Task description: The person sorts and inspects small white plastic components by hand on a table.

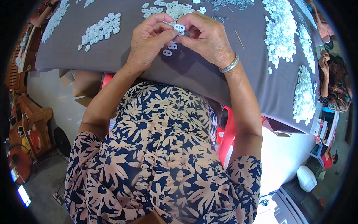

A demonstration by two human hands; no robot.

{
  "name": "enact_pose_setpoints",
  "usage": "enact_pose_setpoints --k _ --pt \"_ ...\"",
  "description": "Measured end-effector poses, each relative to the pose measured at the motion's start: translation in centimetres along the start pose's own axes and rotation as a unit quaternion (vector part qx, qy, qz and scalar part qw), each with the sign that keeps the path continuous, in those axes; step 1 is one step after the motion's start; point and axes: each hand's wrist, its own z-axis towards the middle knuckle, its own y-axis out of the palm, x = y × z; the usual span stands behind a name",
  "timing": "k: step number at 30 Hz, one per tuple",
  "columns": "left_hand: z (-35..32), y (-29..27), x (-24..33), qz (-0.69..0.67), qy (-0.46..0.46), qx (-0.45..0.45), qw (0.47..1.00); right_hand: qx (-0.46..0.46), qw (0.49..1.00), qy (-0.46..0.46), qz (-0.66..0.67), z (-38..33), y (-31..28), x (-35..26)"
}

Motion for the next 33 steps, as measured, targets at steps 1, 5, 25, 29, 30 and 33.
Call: enact_pose_setpoints --k 1,5,25,29,30,33 --pt "0.0 0.0 0.0 0.002 -0.001 0.001 1.000 0.003 1.000 -0.008 -0.004 0.1 0.0 0.1" --pt "0.1 -0.3 0.2 0.034 0.005 -0.026 0.999 0.010 1.000 -0.009 -0.009 0.0 0.1 -0.1" --pt "0.2 -0.1 -0.5 -0.012 0.023 -0.028 0.999 0.017 0.994 -0.058 -0.093 -0.2 0.5 -0.1" --pt "0.2 -0.3 -0.5 0.020 0.014 -0.037 0.999 -0.012 0.978 -0.121 -0.167 -0.1 0.5 0.8" --pt "0.2 -0.4 -0.5 0.027 -0.002 -0.048 0.998 -0.029 0.971 -0.122 -0.201 -0.3 0.6 1.0" --pt "0.2 -0.4 -0.4 0.024 -0.017 -0.055 0.998 -0.052 0.964 -0.117 -0.233 -0.6 0.7 1.2"
